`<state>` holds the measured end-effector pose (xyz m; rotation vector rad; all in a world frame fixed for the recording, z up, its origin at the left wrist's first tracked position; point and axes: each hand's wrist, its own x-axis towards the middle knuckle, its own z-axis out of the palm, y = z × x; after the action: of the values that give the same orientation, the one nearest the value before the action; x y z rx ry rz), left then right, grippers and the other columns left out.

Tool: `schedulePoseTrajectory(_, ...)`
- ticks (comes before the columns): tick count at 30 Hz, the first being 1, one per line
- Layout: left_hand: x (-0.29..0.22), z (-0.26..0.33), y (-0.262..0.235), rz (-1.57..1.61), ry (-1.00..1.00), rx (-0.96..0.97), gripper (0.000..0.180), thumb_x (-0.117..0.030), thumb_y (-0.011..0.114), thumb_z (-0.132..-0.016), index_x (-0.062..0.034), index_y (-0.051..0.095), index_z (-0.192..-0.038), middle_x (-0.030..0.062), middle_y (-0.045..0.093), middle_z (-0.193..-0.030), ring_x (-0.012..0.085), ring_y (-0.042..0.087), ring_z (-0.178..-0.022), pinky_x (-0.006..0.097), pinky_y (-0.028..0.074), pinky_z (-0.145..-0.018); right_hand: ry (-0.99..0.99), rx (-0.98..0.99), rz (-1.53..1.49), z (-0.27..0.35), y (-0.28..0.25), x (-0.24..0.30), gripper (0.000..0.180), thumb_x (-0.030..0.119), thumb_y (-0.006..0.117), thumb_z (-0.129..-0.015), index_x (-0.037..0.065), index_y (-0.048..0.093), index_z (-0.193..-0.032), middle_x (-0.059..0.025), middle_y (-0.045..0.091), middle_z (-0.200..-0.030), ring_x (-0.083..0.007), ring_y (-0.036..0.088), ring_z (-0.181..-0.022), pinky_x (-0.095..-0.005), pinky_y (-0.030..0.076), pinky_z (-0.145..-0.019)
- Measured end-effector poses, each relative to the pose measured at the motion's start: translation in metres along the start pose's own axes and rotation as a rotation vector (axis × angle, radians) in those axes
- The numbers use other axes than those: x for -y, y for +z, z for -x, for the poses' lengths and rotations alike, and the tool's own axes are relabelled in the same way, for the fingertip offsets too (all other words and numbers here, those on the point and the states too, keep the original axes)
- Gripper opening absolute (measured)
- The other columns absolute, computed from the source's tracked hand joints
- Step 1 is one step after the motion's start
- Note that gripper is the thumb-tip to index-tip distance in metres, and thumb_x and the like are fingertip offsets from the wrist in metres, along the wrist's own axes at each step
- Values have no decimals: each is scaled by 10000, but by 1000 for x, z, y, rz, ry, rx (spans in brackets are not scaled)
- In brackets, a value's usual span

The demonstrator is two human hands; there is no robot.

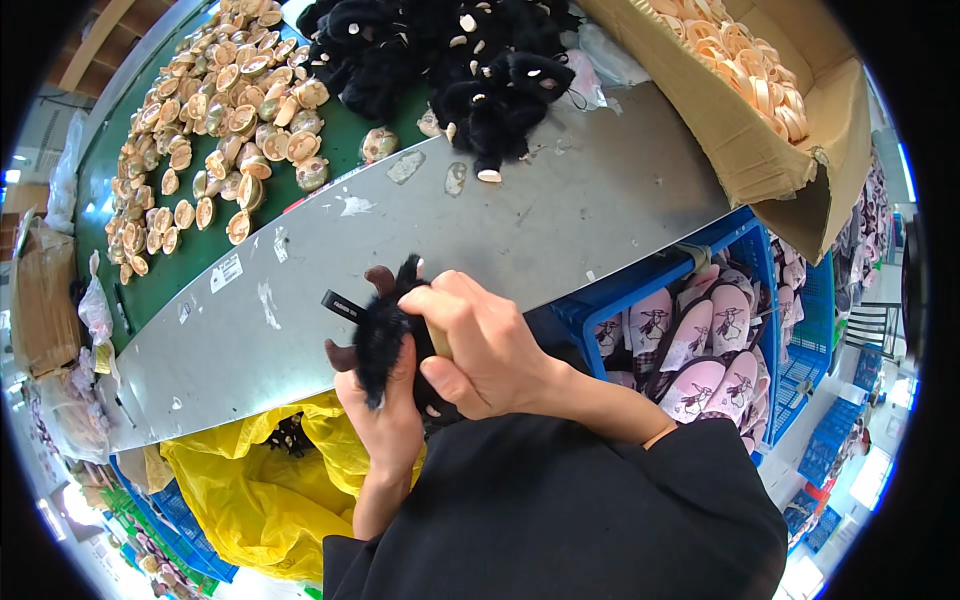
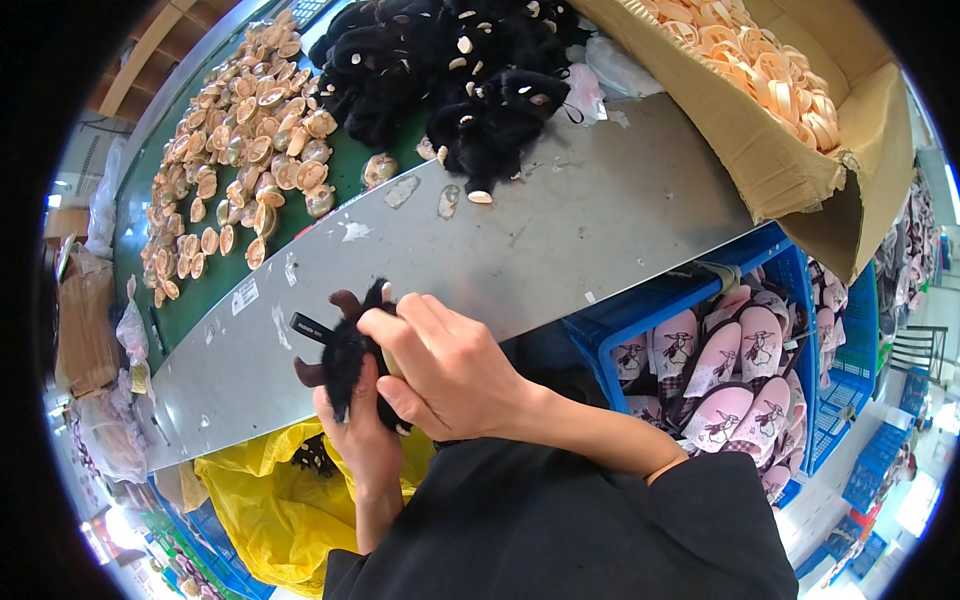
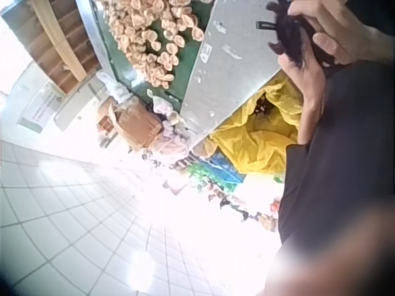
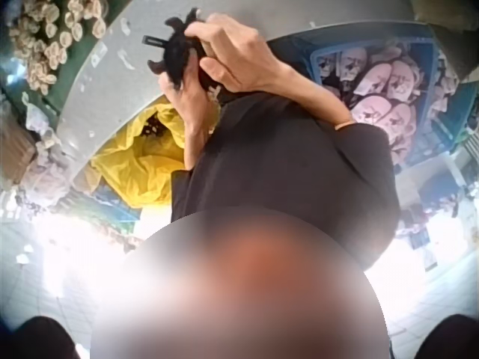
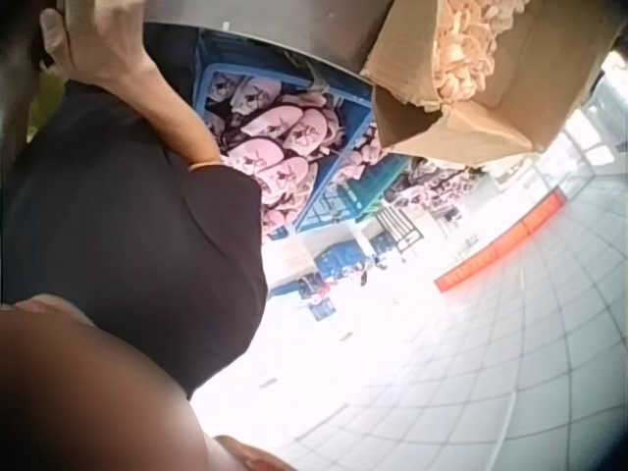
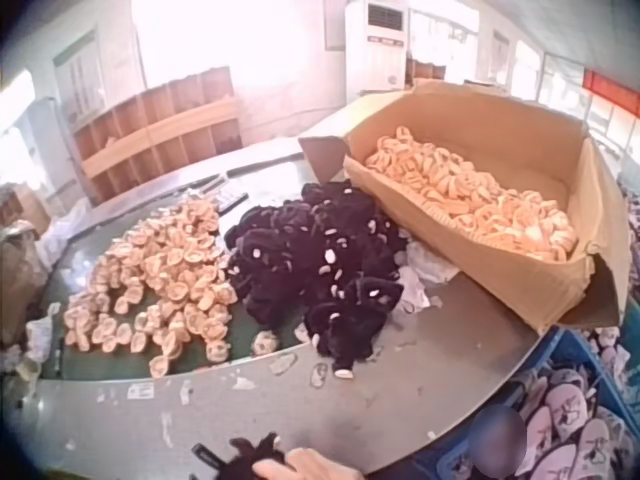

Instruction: The person repeatedly picks a black slipper upper and a beige sole, presses them together, and places the assembled slipper on the table. The person handles slippers one at a time, alternating between the pile of uppers and the box of soles.

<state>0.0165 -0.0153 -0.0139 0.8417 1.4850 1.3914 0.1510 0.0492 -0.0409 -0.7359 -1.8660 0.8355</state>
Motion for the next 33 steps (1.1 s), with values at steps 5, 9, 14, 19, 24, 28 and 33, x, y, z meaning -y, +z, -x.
schedulePoseTrajectory(5,7,-3,-2,107,-9,129,200,-99,655,-1004,67,690,-1109,55,717,-1027,103,635,-913,263,500,-813,0,-4,-81,6,-6,-12,624,332,862,-797,49,562,-1265,-172,611,-958,-339,611,-791,-395,520,-723)
schedulePoseTrajectory(9,5,-4,-1,230,-112,240,291,-113,648,-997,38,631,-1245,49,678,-1114,130,638,-981,283,509,-855,12,-27,-233,8,-13,-21,601,307,925,-745,28,598,-1165,-92,611,-898,-160,567,-702,-264,466,-644)
schedulePoseTrajectory(14,3,-1,2,71,3,220,180,-119,680,-985,38,701,-1073,37,696,-1016,96,613,-923,263,491,-827,358,-26,-468,4,-24,-7,456,261,890,-796,38,605,-1073,-26,599,-840,-51,541,-699,-195,426,-612)
schedulePoseTrajectory(19,0,-2,10,454,-106,137,393,-146,760,-923,-2,600,-1252,102,651,-1205,178,639,-1090,328,513,-971,466,-64,-671,-2,-25,2,353,231,859,-833,57,606,-1007,17,579,-826,-17,517,-706,-172,406,-611)
schedulePoseTrajectory(24,7,2,9,774,-351,217,866,-240,856,-816,-90,347,-1500,113,522,-1406,287,600,-1242,407,501,-1068,481,-48,-699,-9,-26,2,321,235,846,-849,60,610,-979,35,567,-813,-3,491,-700,-175,382,-594)
schedulePoseTrajectory(28,10,6,10,842,-368,277,865,-249,859,-813,-69,363,-1498,110,585,-1332,257,618,-1216,400,528,-1042,463,-58,-682,-12,-24,-1,309,240,837,-859,64,611,-973,41,568,-785,0,489,-696,-178,385,-589)
schedulePoseTrajectory(33,8,-2,4,695,-251,393,569,-169,842,-845,13,602,-1328,87,705,-1142,194,685,-1050,324,498,-1016,492,-122,-624,-7,-20,-4,313,277,825,-876,58,618,-962,30,584,-771,-2,499,-685,-175,390,-581)
